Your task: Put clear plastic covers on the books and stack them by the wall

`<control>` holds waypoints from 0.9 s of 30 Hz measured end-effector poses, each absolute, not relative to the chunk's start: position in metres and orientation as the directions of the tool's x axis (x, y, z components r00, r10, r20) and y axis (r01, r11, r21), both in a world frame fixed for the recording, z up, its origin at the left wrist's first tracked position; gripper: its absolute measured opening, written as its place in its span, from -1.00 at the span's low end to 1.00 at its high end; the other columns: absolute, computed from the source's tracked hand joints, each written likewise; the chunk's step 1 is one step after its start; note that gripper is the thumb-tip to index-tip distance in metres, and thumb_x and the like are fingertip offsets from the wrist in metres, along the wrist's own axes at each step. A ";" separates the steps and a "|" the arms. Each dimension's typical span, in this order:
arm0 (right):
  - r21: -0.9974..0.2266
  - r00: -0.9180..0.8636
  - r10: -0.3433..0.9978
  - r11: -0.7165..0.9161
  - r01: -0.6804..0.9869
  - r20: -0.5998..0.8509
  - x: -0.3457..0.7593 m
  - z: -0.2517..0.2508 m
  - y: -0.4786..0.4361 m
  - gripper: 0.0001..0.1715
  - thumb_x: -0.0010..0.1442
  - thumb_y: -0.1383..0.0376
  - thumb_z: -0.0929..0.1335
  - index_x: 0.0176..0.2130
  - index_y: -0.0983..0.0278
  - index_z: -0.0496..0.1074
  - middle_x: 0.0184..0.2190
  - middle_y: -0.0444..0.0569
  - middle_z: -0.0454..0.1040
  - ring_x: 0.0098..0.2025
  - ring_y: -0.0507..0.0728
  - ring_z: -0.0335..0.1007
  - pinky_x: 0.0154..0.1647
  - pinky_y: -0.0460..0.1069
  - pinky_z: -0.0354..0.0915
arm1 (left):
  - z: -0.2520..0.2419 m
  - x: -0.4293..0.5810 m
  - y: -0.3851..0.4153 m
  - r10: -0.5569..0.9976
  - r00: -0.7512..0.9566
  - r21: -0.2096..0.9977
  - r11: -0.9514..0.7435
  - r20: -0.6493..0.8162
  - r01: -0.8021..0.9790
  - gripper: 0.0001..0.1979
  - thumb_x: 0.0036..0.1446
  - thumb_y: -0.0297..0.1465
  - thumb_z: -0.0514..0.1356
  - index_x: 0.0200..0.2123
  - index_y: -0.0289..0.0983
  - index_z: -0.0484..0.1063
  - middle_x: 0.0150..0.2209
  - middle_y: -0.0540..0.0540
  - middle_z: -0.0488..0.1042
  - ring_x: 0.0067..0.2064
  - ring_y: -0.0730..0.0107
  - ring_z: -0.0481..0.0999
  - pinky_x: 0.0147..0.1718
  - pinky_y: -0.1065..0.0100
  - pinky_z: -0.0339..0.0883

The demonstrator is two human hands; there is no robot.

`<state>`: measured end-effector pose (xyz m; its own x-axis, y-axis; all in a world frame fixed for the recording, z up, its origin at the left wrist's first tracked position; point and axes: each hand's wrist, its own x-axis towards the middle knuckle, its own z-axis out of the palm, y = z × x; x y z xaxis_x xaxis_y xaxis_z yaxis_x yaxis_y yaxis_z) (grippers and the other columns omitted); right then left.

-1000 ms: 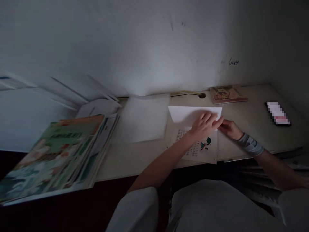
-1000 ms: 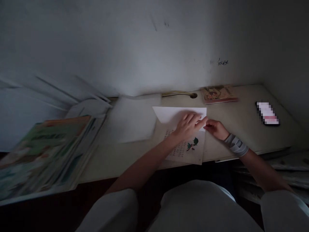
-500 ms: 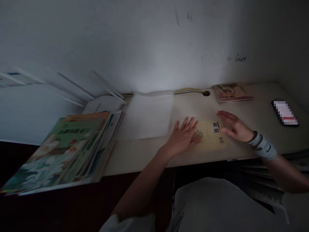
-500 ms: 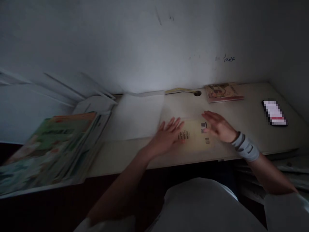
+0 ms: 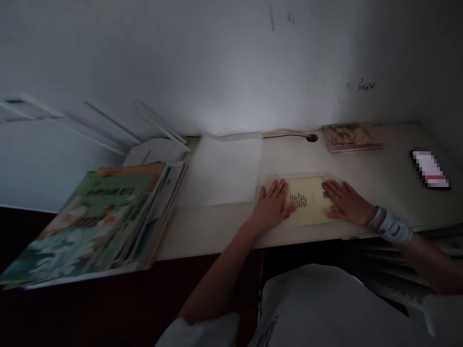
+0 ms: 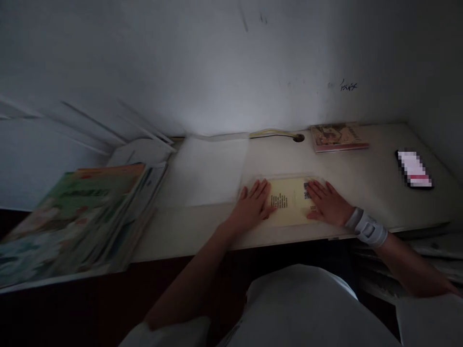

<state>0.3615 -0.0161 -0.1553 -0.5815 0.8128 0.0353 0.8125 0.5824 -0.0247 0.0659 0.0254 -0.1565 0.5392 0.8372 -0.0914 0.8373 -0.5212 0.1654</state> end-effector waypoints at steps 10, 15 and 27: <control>0.104 -0.779 0.606 0.774 0.624 0.165 0.306 -0.145 -0.033 -0.40 0.22 0.07 0.27 0.15 0.32 0.26 0.19 0.19 0.25 0.22 0.32 0.12 0.20 0.28 0.02 | -0.134 0.078 0.110 0.807 0.589 0.395 -0.524 -0.055 0.755 -0.66 0.16 -0.24 0.04 -0.18 -0.33 0.49 -0.19 -0.22 0.52 -0.14 0.21 0.45 -0.14 0.28 0.26; 0.147 -0.797 0.556 0.790 0.595 0.238 0.310 -0.156 -0.033 -0.50 0.26 0.11 0.24 0.08 0.34 0.34 0.11 0.16 0.35 0.16 0.29 0.21 0.18 0.23 0.08 | -0.122 0.081 0.137 0.689 0.670 0.604 -0.418 -0.276 0.679 -0.69 -0.03 -0.18 0.18 -0.37 -0.32 0.49 -0.39 -0.10 0.53 -0.38 0.34 0.45 -0.40 0.40 0.22; 0.082 -0.755 0.603 0.765 0.639 0.256 0.314 -0.151 -0.041 -0.14 0.11 -0.13 0.28 0.18 0.39 0.22 0.21 0.28 0.18 0.28 0.35 -0.03 0.22 0.27 0.00 | -0.101 0.074 0.105 0.374 0.777 0.863 0.231 -0.506 0.450 -0.59 -0.22 -0.32 0.36 -0.22 -0.28 0.45 -0.38 -0.07 0.57 -0.46 0.36 0.52 -0.51 0.43 0.30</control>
